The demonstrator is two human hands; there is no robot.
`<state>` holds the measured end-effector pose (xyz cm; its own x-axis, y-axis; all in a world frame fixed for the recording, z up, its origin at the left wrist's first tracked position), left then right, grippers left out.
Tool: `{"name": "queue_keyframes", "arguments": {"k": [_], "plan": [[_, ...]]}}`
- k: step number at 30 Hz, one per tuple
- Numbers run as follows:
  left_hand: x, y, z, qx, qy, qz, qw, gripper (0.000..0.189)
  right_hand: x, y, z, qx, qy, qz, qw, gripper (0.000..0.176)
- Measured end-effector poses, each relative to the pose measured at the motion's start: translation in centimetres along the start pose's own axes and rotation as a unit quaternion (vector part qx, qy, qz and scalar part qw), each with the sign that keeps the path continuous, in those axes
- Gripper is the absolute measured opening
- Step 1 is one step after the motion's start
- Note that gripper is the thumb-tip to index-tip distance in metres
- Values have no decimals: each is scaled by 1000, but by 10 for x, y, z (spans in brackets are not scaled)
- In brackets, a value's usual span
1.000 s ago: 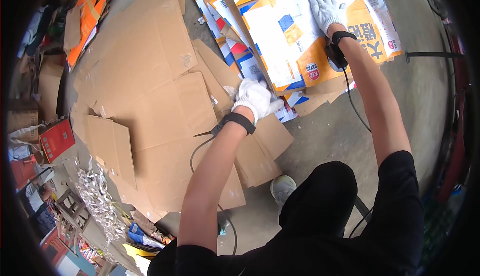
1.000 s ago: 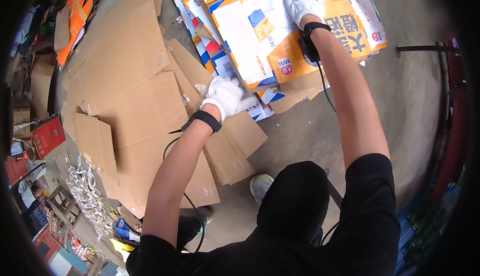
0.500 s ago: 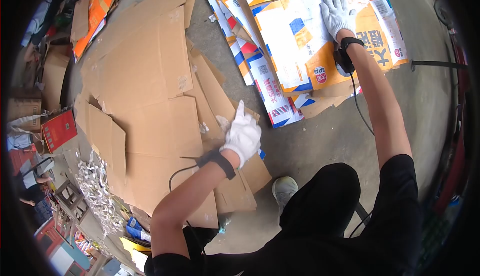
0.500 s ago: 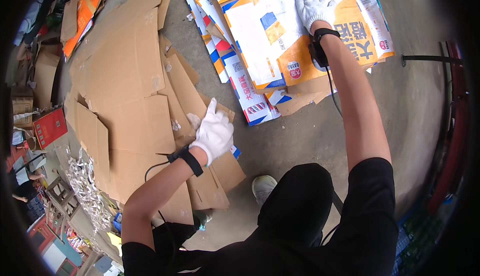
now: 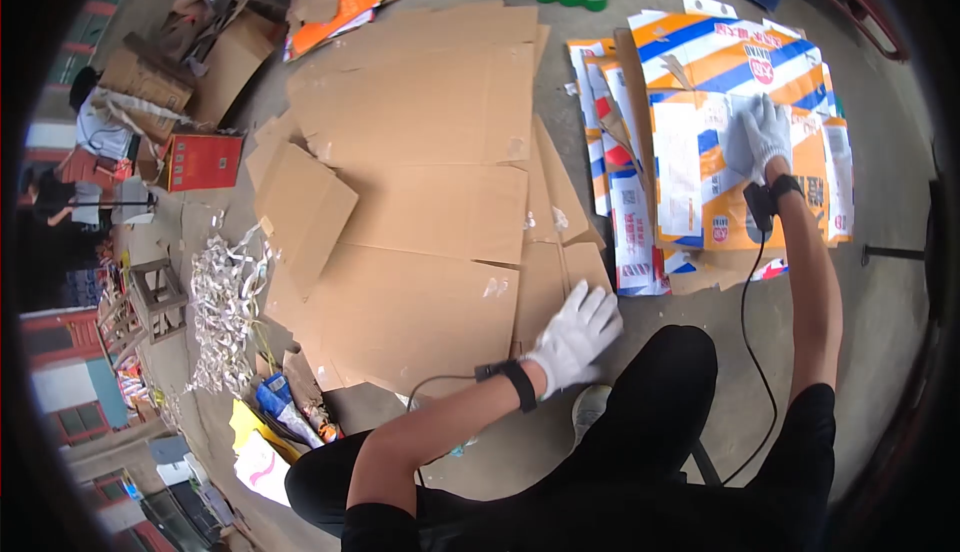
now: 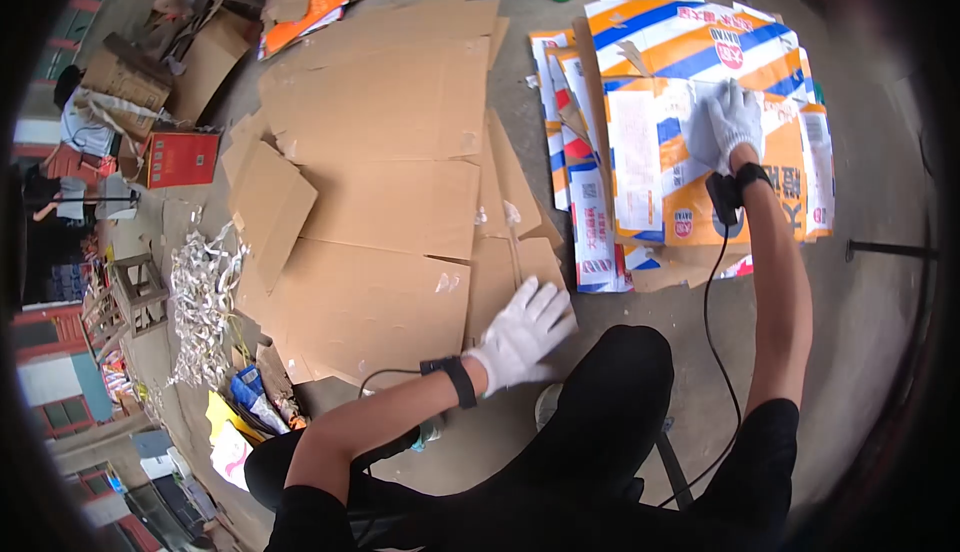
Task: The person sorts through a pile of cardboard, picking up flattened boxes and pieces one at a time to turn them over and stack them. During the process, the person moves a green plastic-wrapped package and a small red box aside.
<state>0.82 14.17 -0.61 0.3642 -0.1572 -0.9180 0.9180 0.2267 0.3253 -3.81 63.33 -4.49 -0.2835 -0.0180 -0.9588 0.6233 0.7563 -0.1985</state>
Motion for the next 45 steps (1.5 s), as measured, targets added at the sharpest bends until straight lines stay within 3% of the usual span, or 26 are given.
{"name": "queue_keyframes", "arguments": {"k": [1, 2, 4, 5, 7, 8, 10, 13, 15, 16, 18, 19, 20, 22, 24, 27, 28, 31, 33, 35, 36, 37, 41, 44, 45], "plan": [[10, 8, 20, 0, 0, -14, 1000, 60, -12, -24, 10, -44, 66, 57, 995, 62], [28, 10, 34, -1, 2, -29, 1000, 59, -22, -53, 19, -111, 109, 21, 988, 57], [56, 1, 53, -1, 35, -53, 998, 51, -35, -128, 45, -206, 72, -17, 976, 51], [42, -3, 60, -31, 50, 26, 998, 48, -32, -162, 62, -252, 13, -86, 964, 53], [34, -4, 68, -45, 87, 24, 995, 49, -16, -233, 100, -241, -170, -134, 946, 62], [29, -9, 70, -45, 110, 25, 993, 51, -16, -261, 119, -197, -300, -178, 916, 75], [17, -17, 74, -58, 97, -22, 993, 51, -2, -309, 151, -109, -505, -76, 853, 93], [10, -32, 79, -108, 91, -18, 990, 53, 61, -330, 183, -152, -497, 46, 853, 105], [25, -47, 82, -173, 115, -13, 978, 55, 83, -321, 182, -6, -456, -194, 868, 104], [27, -55, 84, -173, 122, -13, 977, 55, 92, -320, 186, -9, -453, -191, 871, 104], [31, -76, 102, -214, 97, -48, 971, 62, 104, -327, 191, -30, -350, -310, 884, 101], [7, -85, 115, -232, 17, -12, 972, 74, 109, -332, 192, 10, -348, -355, 867, 97], [14, -98, 127, -230, 14, -11, 973, 74, 112, -332, 196, 13, -349, -355, 867, 97], [22, -130, 149, -223, 97, 166, 956, 85, 119, -328, 196, 76, -308, -384, 867, 96], [-2, -186, 180, -282, 116, 131, 943, 86, 134, -324, 196, 71, -332, -413, 845, 86], [-20, -295, 241, -489, 173, 1, 855, 84, 129, -323, 186, 69, -359, -412, 834, 73], [-22, -332, 262, -505, 225, -70, 830, 85, 133, -324, 183, 87, -382, -389, 834, 69], [-38, -414, 304, -559, 163, -178, 793, 85, 147, -334, 187, 111, -380, -406, 824, 65], [-43, -447, 310, -568, 135, -192, 789, 84, 145, -342, 185, 93, -357, -421, 829, 73], [-53, -467, 315, -576, 180, -241, 760, 78, 153, -344, 183, 79, -336, -448, 825, 78], [-51, -477, 317, -574, 179, -234, 764, 78, 152, -347, 183, 55, -319, -477, 817, 83], [-54, -489, 319, -581, 167, -238, 760, 74, 147, -348, 181, 51, -305, -442, 842, 90], [-50, -526, 334, -581, 179, -201, 768, 57, 141, -357, 178, 54, -304, -465, 830, 95], [-67, -512, 337, -561, 220, -145, 785, 51, 130, -369, 183, 42, -329, -504, 798, 94], [-78, -498, 337, -535, 248, -123, 798, 50, 105, -389, 186, 68, -351, -461, 812, 92]]}}
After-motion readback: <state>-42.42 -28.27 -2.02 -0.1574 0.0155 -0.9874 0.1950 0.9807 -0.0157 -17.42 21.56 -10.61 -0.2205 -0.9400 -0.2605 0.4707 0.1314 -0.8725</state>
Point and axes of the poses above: each hand's wrist, its own z-axis away from the middle knuckle, its own x-axis out of the palm, y = z × x, the point moved 3 cm from there along -z, towards the middle knuckle, and after that the axes turned 4 degrees about -x, right-handed, at the moved point
